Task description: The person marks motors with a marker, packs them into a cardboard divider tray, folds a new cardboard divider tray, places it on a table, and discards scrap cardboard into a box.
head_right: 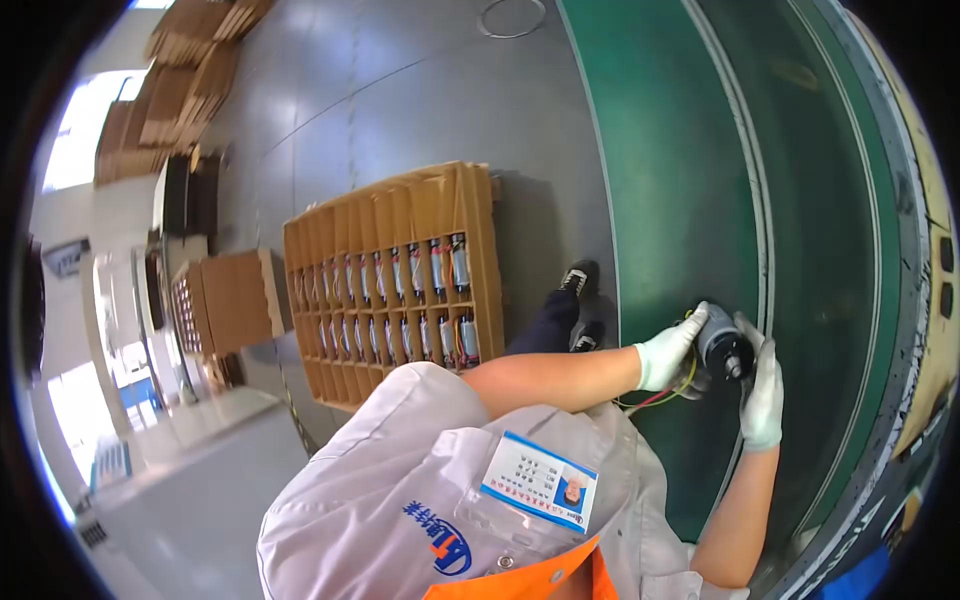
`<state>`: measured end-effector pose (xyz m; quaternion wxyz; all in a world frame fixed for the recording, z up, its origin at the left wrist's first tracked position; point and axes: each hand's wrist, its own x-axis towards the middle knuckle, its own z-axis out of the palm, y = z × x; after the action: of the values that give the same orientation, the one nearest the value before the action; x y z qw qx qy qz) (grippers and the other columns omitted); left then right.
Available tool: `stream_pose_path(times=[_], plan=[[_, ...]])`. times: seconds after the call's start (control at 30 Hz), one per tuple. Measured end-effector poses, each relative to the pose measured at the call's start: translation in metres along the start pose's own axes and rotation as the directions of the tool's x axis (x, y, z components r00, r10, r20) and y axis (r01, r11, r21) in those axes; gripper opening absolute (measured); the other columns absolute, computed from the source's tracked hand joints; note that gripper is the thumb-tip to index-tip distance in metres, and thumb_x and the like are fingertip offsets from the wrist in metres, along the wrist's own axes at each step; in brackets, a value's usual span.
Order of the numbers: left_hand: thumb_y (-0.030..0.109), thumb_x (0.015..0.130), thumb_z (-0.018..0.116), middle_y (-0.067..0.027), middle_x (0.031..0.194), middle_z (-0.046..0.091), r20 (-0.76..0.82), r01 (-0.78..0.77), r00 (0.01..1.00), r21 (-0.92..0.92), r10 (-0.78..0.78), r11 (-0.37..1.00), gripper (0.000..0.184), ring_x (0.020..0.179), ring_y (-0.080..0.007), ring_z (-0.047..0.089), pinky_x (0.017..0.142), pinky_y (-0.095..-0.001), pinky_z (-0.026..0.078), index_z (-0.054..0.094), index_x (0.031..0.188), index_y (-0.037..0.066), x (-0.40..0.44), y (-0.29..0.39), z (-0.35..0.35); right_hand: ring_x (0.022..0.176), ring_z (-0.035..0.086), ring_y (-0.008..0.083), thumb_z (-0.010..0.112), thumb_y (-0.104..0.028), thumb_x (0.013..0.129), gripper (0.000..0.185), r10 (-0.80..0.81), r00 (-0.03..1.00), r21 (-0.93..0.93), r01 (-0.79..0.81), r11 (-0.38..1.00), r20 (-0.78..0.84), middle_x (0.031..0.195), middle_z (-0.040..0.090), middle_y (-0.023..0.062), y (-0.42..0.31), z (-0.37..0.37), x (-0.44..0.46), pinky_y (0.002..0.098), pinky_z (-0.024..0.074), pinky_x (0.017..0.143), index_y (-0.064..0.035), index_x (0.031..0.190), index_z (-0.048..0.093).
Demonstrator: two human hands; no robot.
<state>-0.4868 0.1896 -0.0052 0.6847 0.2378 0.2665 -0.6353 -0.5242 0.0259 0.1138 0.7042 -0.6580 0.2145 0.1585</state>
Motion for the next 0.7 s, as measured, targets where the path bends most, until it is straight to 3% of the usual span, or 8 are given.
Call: stream_pose_path(times=[0.07,0.1,0.17,0.27,0.4,0.43,0.53,0.7], plan=[[0.09,0.088,0.05,-0.0088,0.118,0.07,0.101,-0.126,0.985,-0.124,0.139,0.984,0.084,0.108,-0.03,0.067,0.086,-0.0587,0.056,0.063,0.13,0.018,-0.011,-0.014,0.003,0.147,0.047,0.0283,0.032,-0.056,0.114,0.077,-0.107,0.99,-0.171,0.121,0.978,0.094,0.156,0.053,0.0199,0.0,0.021,-0.021,0.0397,0.0303,0.125,0.0085,0.152,0.048],[0.079,0.091,0.062,-0.0053,0.111,0.072,-0.013,-0.173,0.984,-0.238,0.175,0.956,0.069,0.098,-0.0224,0.07,0.08,-0.0467,0.059,0.065,0.127,0.019,-0.025,-0.021,0.009,0.147,0.048,0.0293,0.035,-0.051,0.114,0.072,-0.198,0.966,-0.311,0.243,0.919,0.167,0.155,0.054,0.0205,0.004,0.028,-0.032,0.04,0.0307,0.124,0.0084,0.152,0.049],[0.067,0.092,0.069,-0.0054,0.111,0.072,0.063,-0.175,0.979,-0.208,0.191,0.962,0.06,0.097,-0.0199,0.07,0.08,-0.0406,0.06,0.065,0.126,0.017,-0.018,-0.037,-0.025,0.145,0.05,0.0291,0.04,-0.037,0.114,0.059,-0.256,0.95,-0.439,0.309,0.844,0.176,0.152,0.057,0.0209,0.032,0.037,-0.052,0.039,0.0319,0.123,0.0074,0.152,0.05],[0.055,0.094,0.073,-0.0103,0.1,0.073,0.011,-0.213,0.975,-0.26,0.224,0.942,0.056,0.08,-0.0239,0.072,0.073,-0.0424,0.061,0.064,0.126,0.009,-0.039,-0.054,-0.053,0.143,0.052,0.0281,0.042,-0.034,0.114,0.055,-0.243,0.953,-0.407,0.297,0.864,0.178,0.151,0.058,0.0196,0.051,0.062,-0.074,0.039,0.0341,0.122,0.0066,0.151,0.051],[0.04,0.095,0.076,-0.014,0.101,0.073,-0.056,-0.348,0.936,-0.283,0.347,0.894,0.054,0.078,-0.0264,0.074,0.074,-0.0421,0.063,0.06,0.129,0.002,-0.108,-0.072,-0.08,0.138,0.055,0.0252,0.046,-0.027,0.114,0.049,-0.211,0.959,-0.309,0.262,0.914,0.189,0.147,0.06,0.0172,0.052,0.113,-0.088,0.0379,0.0398,0.118,0.0078,0.148,0.052],[0.04,0.095,0.077,-0.0137,0.102,0.073,-0.047,-0.396,0.916,-0.266,0.399,0.879,0.054,0.079,-0.0259,0.073,0.074,-0.042,0.063,0.06,0.129,0.002,-0.119,-0.076,-0.09,0.136,0.056,0.0245,0.048,-0.025,0.113,0.048,-0.194,0.967,-0.22,0.228,0.949,0.164,0.146,0.06,0.0165,0.054,0.125,-0.087,0.0374,0.0415,0.117,0.0079,0.148,0.052],[0.044,0.094,0.079,-0.0098,0.106,0.072,-0.079,-0.583,0.812,-0.175,0.578,0.794,0.058,0.086,-0.0213,0.072,0.078,-0.0359,0.06,0.059,0.131,0.005,-0.174,-0.097,-0.109,0.127,0.06,0.0224,0.052,-0.019,0.111,0.043,-0.158,0.964,-0.296,0.218,0.93,0.213,0.141,0.062,0.014,0.063,0.151,-0.083,0.0355,0.0482,0.108,0.007,0.146,0.054],[0.041,0.093,0.08,-0.008,0.108,0.07,-0.25,-0.738,0.675,-0.216,0.694,0.64,0.059,0.087,-0.0198,0.072,0.076,-0.034,0.06,0.054,0.137,0.011,-0.249,-0.142,-0.16,0.115,0.066,0.0196,0.058,-0.023,0.108,0.048,0.038,0.932,-0.384,0.111,0.917,0.361,0.133,0.066,0.0134,0.072,0.232,-0.085,0.0318,0.0578,0.087,0.0055,0.146,0.053]])
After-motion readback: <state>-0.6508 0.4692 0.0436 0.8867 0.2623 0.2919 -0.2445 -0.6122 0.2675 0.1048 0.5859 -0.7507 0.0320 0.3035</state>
